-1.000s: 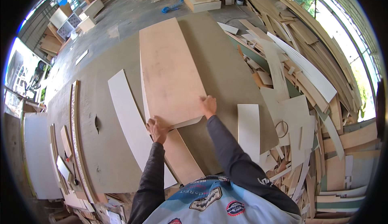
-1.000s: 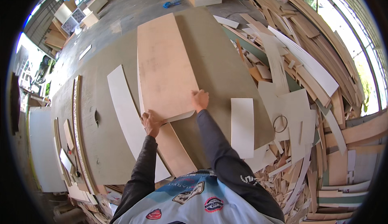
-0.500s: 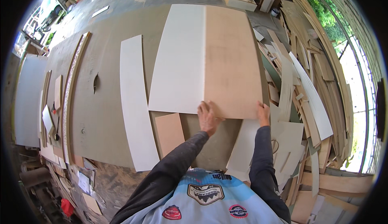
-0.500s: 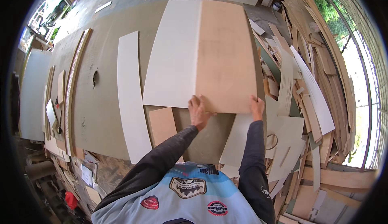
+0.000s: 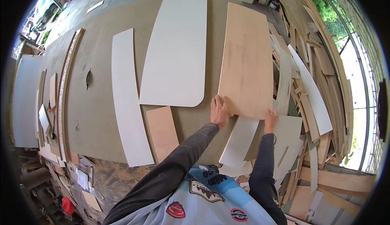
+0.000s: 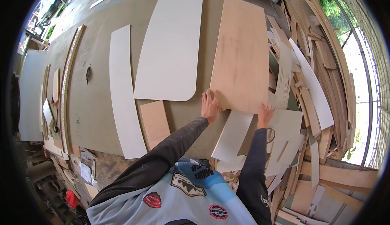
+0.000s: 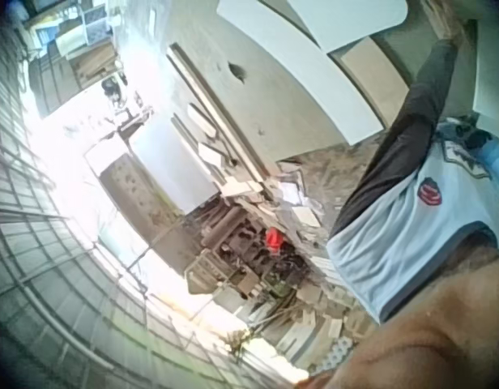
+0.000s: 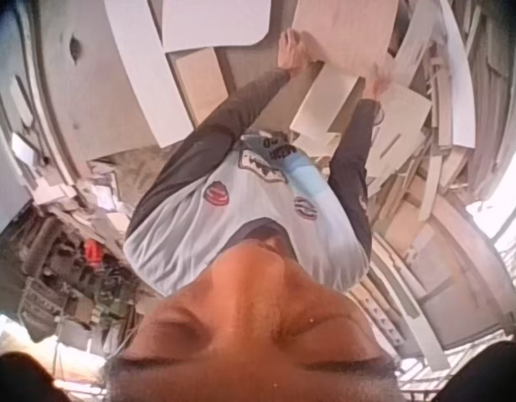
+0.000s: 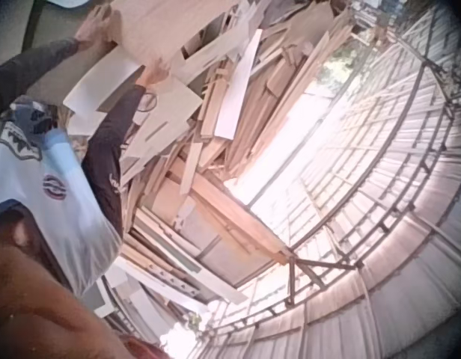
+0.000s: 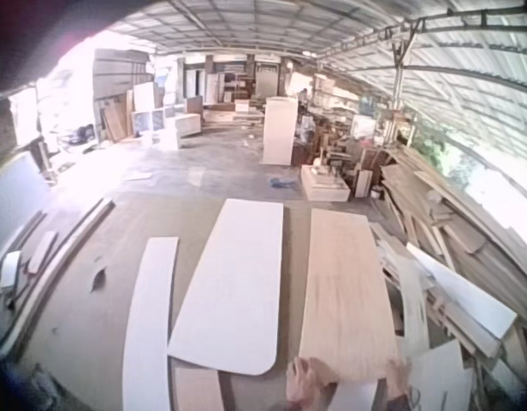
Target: The person measures and marks wooden boards on a workbench using a measuring tape and a pencil, turning the boards over to mark different sides and checking their dimensions.
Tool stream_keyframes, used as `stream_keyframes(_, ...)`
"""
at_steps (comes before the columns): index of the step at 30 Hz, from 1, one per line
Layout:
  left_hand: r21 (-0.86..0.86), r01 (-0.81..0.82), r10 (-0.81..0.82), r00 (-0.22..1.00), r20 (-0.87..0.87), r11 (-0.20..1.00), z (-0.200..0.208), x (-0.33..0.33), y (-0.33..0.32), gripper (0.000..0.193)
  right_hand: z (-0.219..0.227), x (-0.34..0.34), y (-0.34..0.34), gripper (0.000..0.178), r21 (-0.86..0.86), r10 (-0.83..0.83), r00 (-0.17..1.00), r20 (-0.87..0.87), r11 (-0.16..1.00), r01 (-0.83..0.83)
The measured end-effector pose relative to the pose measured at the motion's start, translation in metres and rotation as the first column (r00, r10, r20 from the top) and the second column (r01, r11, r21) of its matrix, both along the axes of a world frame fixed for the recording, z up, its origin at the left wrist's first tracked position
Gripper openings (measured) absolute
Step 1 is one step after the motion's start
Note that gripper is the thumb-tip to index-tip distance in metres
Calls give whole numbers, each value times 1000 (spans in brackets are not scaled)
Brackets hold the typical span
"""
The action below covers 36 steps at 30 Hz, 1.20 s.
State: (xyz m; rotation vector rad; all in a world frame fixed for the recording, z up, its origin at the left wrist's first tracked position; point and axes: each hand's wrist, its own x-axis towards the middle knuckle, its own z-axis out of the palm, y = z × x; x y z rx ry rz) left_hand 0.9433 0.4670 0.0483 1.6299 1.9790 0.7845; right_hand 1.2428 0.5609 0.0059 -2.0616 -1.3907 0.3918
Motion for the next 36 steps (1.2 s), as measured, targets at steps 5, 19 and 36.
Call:
stream_keyframes(5,182,-113,109,994,30,977,-18,-53,-33,84,13,-79,-151,103,-88,54,933,356,996,-24)
stream_keyframes(19,-378,-555,485,832,-272,741,19,-191,-151,133,83,-80,-243,115,-267,264,924,276,945,-190)
stream_keyframes(36,-264,-632,586,775,-239,728,16,-209,-170,121,115,0,-292,100,-266,671,722,167,736,-622)
